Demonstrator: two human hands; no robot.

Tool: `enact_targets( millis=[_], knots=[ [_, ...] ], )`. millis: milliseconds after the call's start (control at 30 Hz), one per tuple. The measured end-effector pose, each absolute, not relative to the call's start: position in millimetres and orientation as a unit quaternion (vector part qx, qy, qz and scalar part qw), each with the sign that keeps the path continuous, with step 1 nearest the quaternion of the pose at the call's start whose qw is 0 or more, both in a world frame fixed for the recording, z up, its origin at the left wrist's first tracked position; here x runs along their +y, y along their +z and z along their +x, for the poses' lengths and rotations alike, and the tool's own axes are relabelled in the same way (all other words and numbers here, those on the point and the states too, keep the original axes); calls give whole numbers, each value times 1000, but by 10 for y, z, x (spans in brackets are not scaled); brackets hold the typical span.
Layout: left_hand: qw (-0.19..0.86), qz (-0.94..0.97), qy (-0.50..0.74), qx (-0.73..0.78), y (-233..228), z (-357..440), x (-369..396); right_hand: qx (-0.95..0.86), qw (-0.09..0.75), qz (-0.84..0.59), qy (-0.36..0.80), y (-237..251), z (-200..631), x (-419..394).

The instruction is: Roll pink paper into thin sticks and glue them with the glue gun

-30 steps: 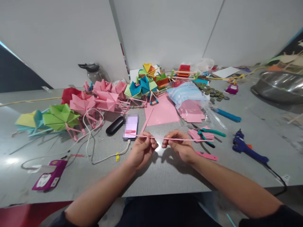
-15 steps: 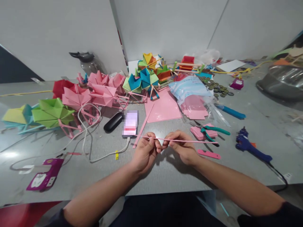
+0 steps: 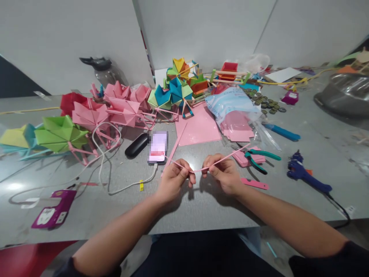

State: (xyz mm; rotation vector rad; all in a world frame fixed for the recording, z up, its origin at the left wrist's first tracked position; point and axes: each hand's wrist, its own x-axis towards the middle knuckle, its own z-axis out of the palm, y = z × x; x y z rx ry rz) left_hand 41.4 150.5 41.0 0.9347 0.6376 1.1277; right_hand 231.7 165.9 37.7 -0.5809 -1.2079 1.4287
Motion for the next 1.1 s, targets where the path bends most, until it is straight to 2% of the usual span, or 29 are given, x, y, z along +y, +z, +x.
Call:
enact_targets(
  millis=[167, 433, 600, 833, 1100],
  knots=[
    [708, 464, 462, 264, 451, 266, 1576, -524, 507, -234, 643, 387, 2392, 1681],
    [685, 403, 530, 297, 464, 285, 1579, -536, 530, -260, 603, 420, 2428, 1690],
    [684, 422, 515, 298, 432, 296, 1566, -519, 547, -254, 606, 428, 2417, 1686],
    [704, 439, 502, 244, 346, 376, 1483, -551, 504, -220, 627, 411, 2292, 1581],
    [728, 420, 496, 220, 293, 438, 1420, -599, 533, -239, 548, 391, 2227, 1521]
  ],
)
